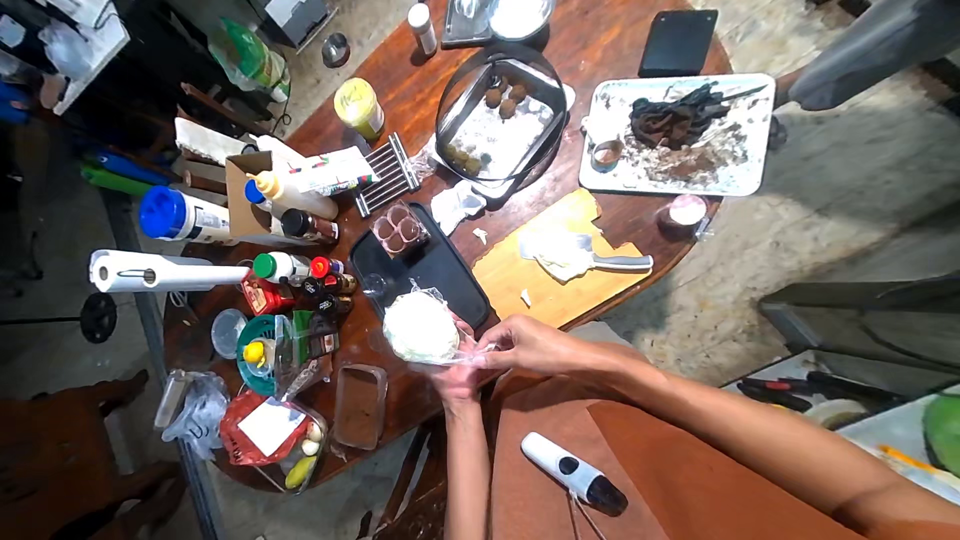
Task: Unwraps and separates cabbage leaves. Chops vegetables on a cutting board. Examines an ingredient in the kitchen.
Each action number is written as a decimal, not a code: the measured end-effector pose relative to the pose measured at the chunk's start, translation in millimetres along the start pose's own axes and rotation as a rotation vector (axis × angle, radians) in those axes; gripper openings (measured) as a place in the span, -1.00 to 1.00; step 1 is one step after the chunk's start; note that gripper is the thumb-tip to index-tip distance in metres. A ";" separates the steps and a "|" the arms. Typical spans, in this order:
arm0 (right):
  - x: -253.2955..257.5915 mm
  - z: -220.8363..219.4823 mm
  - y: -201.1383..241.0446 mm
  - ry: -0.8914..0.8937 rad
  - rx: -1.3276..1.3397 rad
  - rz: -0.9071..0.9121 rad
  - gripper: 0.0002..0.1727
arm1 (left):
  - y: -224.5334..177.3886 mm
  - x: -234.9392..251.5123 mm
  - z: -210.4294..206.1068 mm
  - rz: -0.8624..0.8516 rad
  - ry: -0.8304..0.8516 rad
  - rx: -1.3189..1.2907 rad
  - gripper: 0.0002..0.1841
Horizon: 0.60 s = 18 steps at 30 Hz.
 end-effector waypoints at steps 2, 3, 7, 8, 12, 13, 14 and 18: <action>-0.8 1.3 -0.9 -0.018 0.009 0.028 -0.65 | -0.4 2.1 2.7 0.013 -0.022 -0.046 -0.10; -1.6 1.2 -1.0 -0.032 0.041 0.061 -0.66 | -1.0 3.1 3.8 0.029 -0.002 -0.070 -0.12; -1.1 -1.6 -0.5 -0.139 0.143 0.223 -0.67 | -4.9 1.3 -2.9 0.030 -0.025 -0.044 -0.02; 0.0 -1.5 0.9 -0.176 0.143 0.251 -0.67 | -5.2 -1.6 -5.4 -0.002 -0.094 -0.024 -0.07; 7.0 -2.0 7.2 -0.380 0.197 0.351 -0.69 | -0.8 -4.9 -10.7 0.017 -0.102 0.029 -0.02; 8.9 -2.1 9.5 -0.425 0.217 0.366 -0.70 | 1.8 -5.4 -12.0 0.032 -0.105 0.040 -0.01; 11.0 -2.0 11.2 -0.471 0.220 0.386 -0.72 | 4.0 -7.2 -11.8 0.020 -0.148 0.054 -0.02; 22.2 7.7 9.3 -0.648 0.068 0.500 -0.78 | 13.9 -13.5 -14.6 -0.031 -0.234 0.012 -0.10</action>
Point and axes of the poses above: each hand's wrist, its own x-axis towards the middle knuckle, its own z-axis out of the back of the hand, y = z × x, the point moved 3 cm from there along x, towards the middle knuckle, and after that the axes turned 2 degrees about -y, right-handed, at the moved point
